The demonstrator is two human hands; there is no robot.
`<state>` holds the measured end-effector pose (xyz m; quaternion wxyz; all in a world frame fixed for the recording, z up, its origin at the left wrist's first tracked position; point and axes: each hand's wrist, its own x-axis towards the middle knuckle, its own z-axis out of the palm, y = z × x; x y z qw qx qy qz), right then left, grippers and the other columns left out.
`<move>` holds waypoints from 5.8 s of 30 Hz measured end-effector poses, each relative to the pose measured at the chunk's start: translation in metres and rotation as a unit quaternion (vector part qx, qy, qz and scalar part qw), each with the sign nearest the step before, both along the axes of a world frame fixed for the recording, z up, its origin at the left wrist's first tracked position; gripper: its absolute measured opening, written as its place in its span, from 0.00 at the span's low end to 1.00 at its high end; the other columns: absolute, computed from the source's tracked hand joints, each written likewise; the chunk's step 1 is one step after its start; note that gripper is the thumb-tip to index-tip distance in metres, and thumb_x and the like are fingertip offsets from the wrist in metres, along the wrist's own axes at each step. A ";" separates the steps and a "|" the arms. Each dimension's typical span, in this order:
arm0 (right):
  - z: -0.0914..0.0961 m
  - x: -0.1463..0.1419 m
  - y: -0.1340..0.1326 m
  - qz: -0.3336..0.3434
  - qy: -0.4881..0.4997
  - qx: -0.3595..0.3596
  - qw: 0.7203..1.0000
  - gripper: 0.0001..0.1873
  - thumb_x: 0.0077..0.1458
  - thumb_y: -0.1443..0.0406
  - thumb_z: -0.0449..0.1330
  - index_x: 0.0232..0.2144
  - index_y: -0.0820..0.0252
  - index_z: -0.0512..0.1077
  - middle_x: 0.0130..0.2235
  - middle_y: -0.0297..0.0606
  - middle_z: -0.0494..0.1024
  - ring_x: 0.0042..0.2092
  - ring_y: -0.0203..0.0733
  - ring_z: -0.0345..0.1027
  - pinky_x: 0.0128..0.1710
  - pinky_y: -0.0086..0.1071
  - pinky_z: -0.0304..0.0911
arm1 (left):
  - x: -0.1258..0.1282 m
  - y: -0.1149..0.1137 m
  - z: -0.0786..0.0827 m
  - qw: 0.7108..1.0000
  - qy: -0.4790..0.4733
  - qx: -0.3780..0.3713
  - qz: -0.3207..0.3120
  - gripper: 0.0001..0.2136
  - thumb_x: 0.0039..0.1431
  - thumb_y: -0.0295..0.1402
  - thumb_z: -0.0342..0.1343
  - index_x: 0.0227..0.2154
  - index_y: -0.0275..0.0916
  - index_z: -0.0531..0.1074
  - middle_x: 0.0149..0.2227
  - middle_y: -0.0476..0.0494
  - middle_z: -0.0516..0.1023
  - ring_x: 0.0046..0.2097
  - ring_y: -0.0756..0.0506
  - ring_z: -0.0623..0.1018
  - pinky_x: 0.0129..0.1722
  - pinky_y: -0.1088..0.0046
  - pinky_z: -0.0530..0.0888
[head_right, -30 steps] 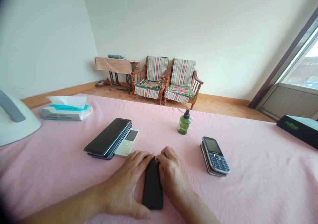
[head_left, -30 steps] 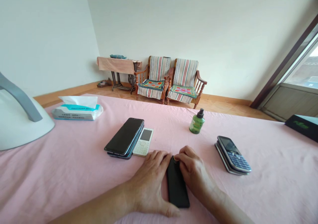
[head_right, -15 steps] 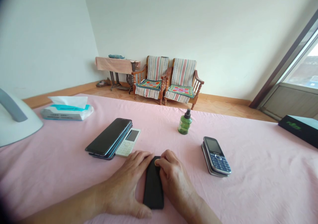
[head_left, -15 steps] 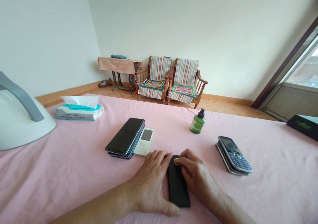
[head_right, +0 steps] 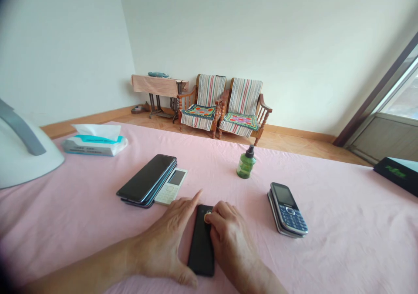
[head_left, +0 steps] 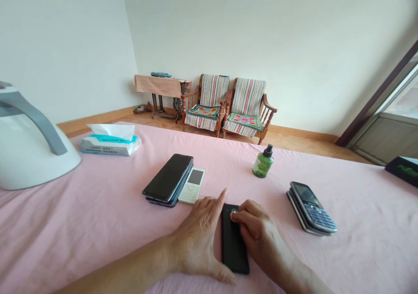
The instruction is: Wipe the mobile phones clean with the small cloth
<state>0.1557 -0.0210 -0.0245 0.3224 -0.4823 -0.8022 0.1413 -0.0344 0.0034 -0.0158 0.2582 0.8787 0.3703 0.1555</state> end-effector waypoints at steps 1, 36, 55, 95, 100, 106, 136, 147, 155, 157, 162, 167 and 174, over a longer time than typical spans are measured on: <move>0.000 -0.004 0.001 0.001 -0.006 0.007 1.000 0.16 0.53 0.78 0.48 0.31 0.61 0.73 0.33 0.41 0.70 0.37 0.43 0.63 0.36 0.36 0.62 | 0.000 0.000 -0.001 1.000 0.001 0.002 0.001 0.64 0.32 0.50 0.67 0.64 0.39 0.27 0.60 0.31 0.55 0.59 0.28 0.57 0.58 0.44 0.50; -0.004 -0.005 0.010 -0.010 0.004 0.051 0.999 0.17 0.46 0.81 0.51 0.30 0.62 0.73 0.33 0.39 0.69 0.37 0.41 0.63 0.37 0.33 0.63 | 0.003 -0.002 0.003 0.999 0.035 0.013 0.014 0.62 0.34 0.53 0.65 0.64 0.33 0.33 0.62 0.26 0.53 0.62 0.27 0.53 0.59 0.43 0.48; -0.008 -0.020 -0.005 -0.019 0.019 0.064 0.998 0.17 0.41 0.82 0.51 0.26 0.59 0.72 0.32 0.37 0.69 0.38 0.40 0.64 0.37 0.30 0.62 | 0.002 0.007 -0.003 0.997 0.010 0.078 -0.005 0.45 0.28 0.54 0.67 0.50 0.37 0.61 0.53 0.34 0.64 0.55 0.30 0.63 0.56 0.50 0.60; -0.015 -0.007 -0.003 -0.075 0.055 0.016 0.996 0.13 0.46 0.80 0.49 0.26 0.59 0.66 0.31 0.36 0.67 0.35 0.40 0.62 0.34 0.33 0.59 | 0.003 0.000 0.012 0.998 0.059 -0.002 0.016 0.53 0.29 0.55 0.65 0.58 0.32 0.54 0.60 0.27 0.56 0.61 0.25 0.55 0.60 0.44 0.53; -0.013 -0.017 -0.010 -0.035 0.055 0.000 0.998 0.14 0.46 0.80 0.49 0.27 0.59 0.66 0.33 0.37 0.68 0.37 0.41 0.62 0.35 0.34 0.60 | 0.004 0.001 0.012 0.999 0.038 0.013 0.017 0.49 0.27 0.55 0.66 0.54 0.33 0.60 0.55 0.30 0.61 0.57 0.28 0.60 0.60 0.48 0.55; -0.012 -0.018 -0.008 -0.038 0.060 0.004 0.997 0.14 0.45 0.80 0.49 0.27 0.58 0.66 0.32 0.38 0.68 0.36 0.41 0.62 0.33 0.34 0.61 | 0.003 0.003 0.009 1.000 0.019 0.010 0.013 0.48 0.28 0.56 0.65 0.54 0.36 0.59 0.56 0.32 0.61 0.58 0.27 0.60 0.59 0.44 0.54; -0.011 -0.017 -0.006 -0.060 0.045 0.032 0.997 0.17 0.48 0.80 0.49 0.33 0.59 0.72 0.34 0.40 0.69 0.38 0.43 0.63 0.37 0.36 0.63 | 0.003 0.002 0.005 0.999 0.037 0.012 0.007 0.51 0.29 0.56 0.65 0.57 0.35 0.55 0.58 0.30 0.58 0.60 0.26 0.56 0.59 0.43 0.53; -0.014 -0.017 -0.005 -0.084 0.046 0.039 0.995 0.15 0.47 0.79 0.50 0.29 0.59 0.71 0.31 0.38 0.69 0.36 0.42 0.65 0.35 0.34 0.63 | 0.002 0.003 0.003 1.000 0.007 0.016 0.009 0.50 0.28 0.58 0.64 0.56 0.37 0.56 0.57 0.31 0.59 0.59 0.25 0.57 0.58 0.42 0.53; -0.014 -0.017 -0.005 -0.071 0.041 0.052 0.995 0.16 0.51 0.78 0.48 0.35 0.59 0.71 0.34 0.40 0.69 0.37 0.43 0.64 0.37 0.36 0.64 | 0.001 0.003 -0.001 0.999 0.004 0.048 0.007 0.50 0.29 0.58 0.64 0.56 0.37 0.57 0.55 0.34 0.62 0.56 0.28 0.61 0.59 0.47 0.55; -0.013 -0.020 -0.007 -0.064 0.039 0.049 0.996 0.15 0.50 0.78 0.48 0.32 0.60 0.71 0.33 0.40 0.69 0.37 0.43 0.63 0.36 0.36 0.63 | 0.002 0.003 0.001 0.999 0.016 0.041 0.009 0.51 0.29 0.57 0.64 0.57 0.35 0.56 0.57 0.32 0.60 0.58 0.28 0.59 0.60 0.47 0.54; -0.011 -0.022 -0.011 -0.050 0.034 0.013 0.998 0.13 0.44 0.80 0.50 0.25 0.59 0.68 0.31 0.37 0.68 0.35 0.41 0.63 0.32 0.33 0.61 | 0.002 0.003 0.004 0.999 0.035 0.027 0.006 0.53 0.28 0.56 0.65 0.57 0.33 0.55 0.58 0.29 0.59 0.59 0.27 0.58 0.60 0.46 0.53; -0.011 -0.012 -0.005 -0.093 0.039 0.024 0.995 0.14 0.49 0.78 0.49 0.29 0.60 0.70 0.31 0.38 0.68 0.35 0.42 0.64 0.34 0.34 0.62 | 0.002 0.002 0.002 0.999 0.038 0.030 0.007 0.54 0.29 0.57 0.65 0.58 0.32 0.53 0.59 0.29 0.57 0.60 0.26 0.56 0.60 0.45 0.53; -0.009 -0.018 -0.015 -0.061 0.025 0.016 0.998 0.12 0.45 0.79 0.50 0.24 0.60 0.66 0.30 0.37 0.67 0.34 0.41 0.63 0.32 0.33 0.60 | 0.002 0.003 -0.002 0.998 0.013 0.065 0.005 0.51 0.28 0.59 0.64 0.56 0.35 0.56 0.54 0.33 0.62 0.55 0.29 0.62 0.58 0.49 0.57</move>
